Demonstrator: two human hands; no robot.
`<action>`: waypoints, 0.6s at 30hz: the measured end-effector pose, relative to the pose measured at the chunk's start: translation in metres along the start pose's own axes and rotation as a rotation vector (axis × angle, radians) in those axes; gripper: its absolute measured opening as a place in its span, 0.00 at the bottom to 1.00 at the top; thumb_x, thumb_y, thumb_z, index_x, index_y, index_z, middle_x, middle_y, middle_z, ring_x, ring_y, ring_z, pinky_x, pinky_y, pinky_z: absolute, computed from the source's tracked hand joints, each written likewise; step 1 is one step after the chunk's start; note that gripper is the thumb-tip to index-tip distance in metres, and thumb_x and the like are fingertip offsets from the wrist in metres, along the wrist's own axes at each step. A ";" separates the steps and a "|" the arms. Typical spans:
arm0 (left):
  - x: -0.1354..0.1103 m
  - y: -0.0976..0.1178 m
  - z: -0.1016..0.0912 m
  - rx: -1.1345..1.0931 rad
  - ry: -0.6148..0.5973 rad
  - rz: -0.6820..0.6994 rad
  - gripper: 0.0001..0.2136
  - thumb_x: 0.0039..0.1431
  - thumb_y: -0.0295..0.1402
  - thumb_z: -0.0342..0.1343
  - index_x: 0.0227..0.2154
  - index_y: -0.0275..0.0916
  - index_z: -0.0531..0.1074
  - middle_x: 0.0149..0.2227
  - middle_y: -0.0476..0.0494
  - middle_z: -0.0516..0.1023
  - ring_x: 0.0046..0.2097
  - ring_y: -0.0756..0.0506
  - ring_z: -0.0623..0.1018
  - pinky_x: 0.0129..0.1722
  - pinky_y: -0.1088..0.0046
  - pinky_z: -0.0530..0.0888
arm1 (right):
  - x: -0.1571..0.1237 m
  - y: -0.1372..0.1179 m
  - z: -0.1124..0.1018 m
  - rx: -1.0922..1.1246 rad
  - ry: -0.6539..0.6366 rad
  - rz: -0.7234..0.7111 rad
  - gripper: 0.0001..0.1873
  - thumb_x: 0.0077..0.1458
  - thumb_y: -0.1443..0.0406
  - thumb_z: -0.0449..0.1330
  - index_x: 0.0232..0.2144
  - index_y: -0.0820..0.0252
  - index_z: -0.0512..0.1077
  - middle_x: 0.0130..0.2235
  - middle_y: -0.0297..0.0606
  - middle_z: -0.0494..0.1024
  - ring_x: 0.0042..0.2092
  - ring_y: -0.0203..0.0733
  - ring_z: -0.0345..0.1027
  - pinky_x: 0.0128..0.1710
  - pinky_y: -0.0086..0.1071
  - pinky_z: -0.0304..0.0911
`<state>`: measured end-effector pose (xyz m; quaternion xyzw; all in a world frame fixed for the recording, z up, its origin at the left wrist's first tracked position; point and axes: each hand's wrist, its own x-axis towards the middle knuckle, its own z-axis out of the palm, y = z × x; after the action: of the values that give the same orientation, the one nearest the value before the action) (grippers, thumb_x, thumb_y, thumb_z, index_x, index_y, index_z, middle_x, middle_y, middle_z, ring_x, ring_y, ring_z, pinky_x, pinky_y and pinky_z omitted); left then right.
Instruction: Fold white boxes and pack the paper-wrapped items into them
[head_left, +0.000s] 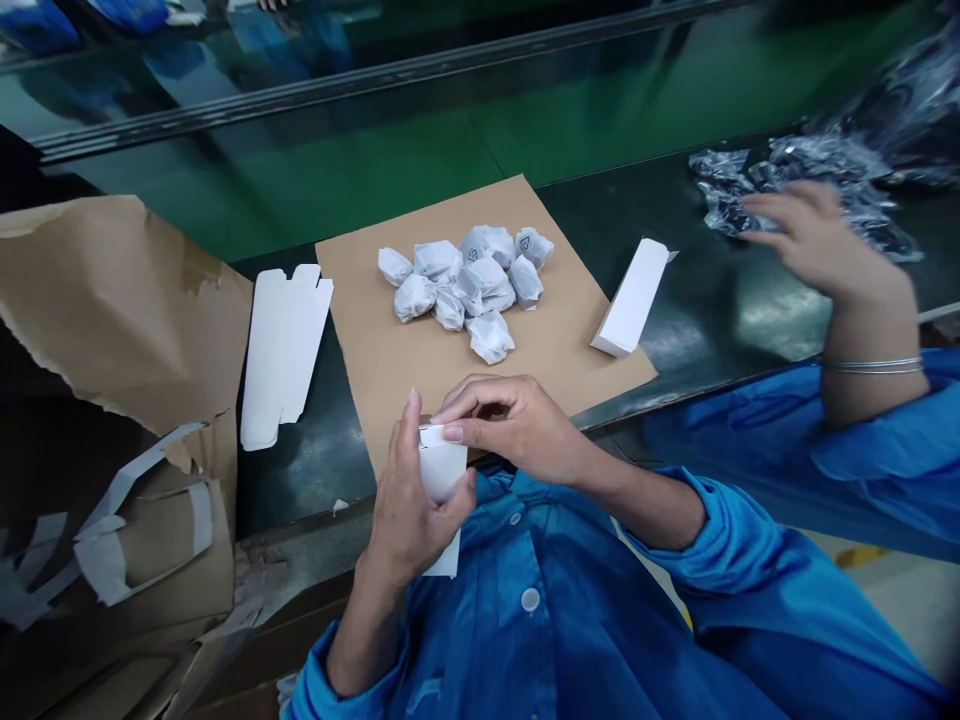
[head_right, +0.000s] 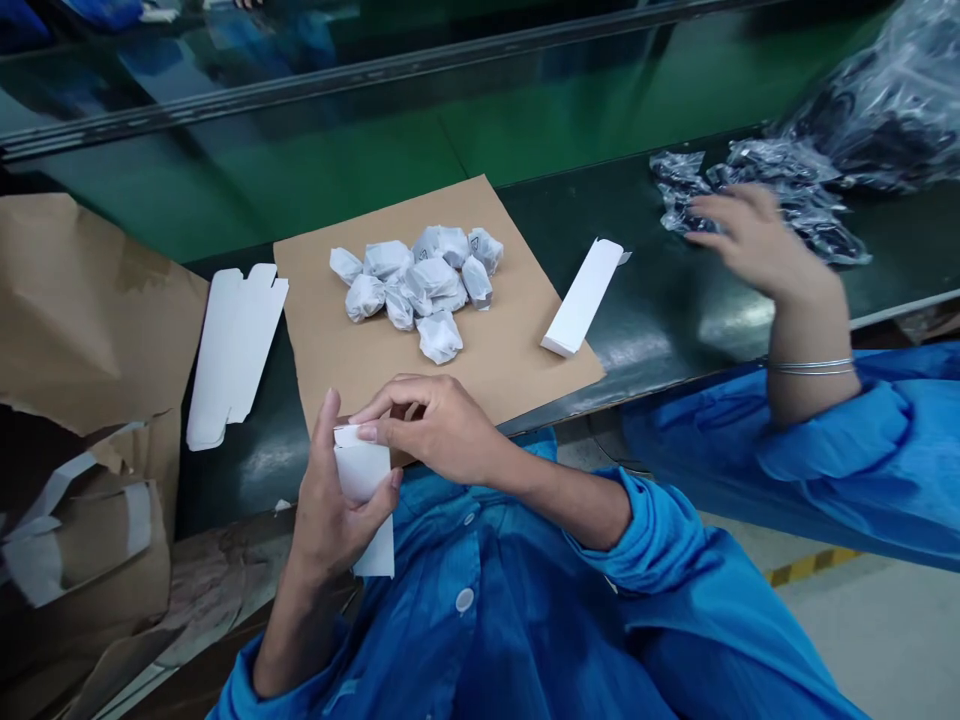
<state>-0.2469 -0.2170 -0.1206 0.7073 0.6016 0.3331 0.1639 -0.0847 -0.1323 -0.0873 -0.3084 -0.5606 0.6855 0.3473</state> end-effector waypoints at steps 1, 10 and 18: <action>0.000 0.000 0.001 0.006 -0.002 0.015 0.43 0.60 0.39 0.58 0.71 0.40 0.37 0.55 0.31 0.71 0.50 0.37 0.77 0.45 0.61 0.77 | -0.001 0.000 0.000 -0.004 0.010 -0.004 0.13 0.52 0.57 0.69 0.34 0.62 0.81 0.36 0.38 0.78 0.37 0.37 0.71 0.38 0.32 0.67; 0.003 -0.001 0.001 0.029 -0.029 0.047 0.44 0.61 0.41 0.57 0.71 0.40 0.35 0.55 0.30 0.71 0.52 0.36 0.77 0.45 0.59 0.78 | -0.006 0.002 0.001 -0.115 0.094 -0.043 0.12 0.55 0.58 0.67 0.34 0.61 0.80 0.38 0.38 0.78 0.38 0.37 0.72 0.39 0.33 0.69; 0.000 -0.004 0.001 -0.053 -0.003 -0.057 0.45 0.59 0.42 0.60 0.71 0.41 0.37 0.60 0.27 0.68 0.55 0.35 0.76 0.47 0.57 0.77 | -0.013 0.021 0.011 -0.407 0.100 -0.414 0.09 0.62 0.63 0.61 0.41 0.61 0.79 0.45 0.42 0.81 0.47 0.39 0.75 0.48 0.35 0.70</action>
<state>-0.2488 -0.2155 -0.1238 0.6858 0.6122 0.3431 0.1928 -0.0885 -0.1519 -0.1051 -0.2843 -0.7198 0.4575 0.4378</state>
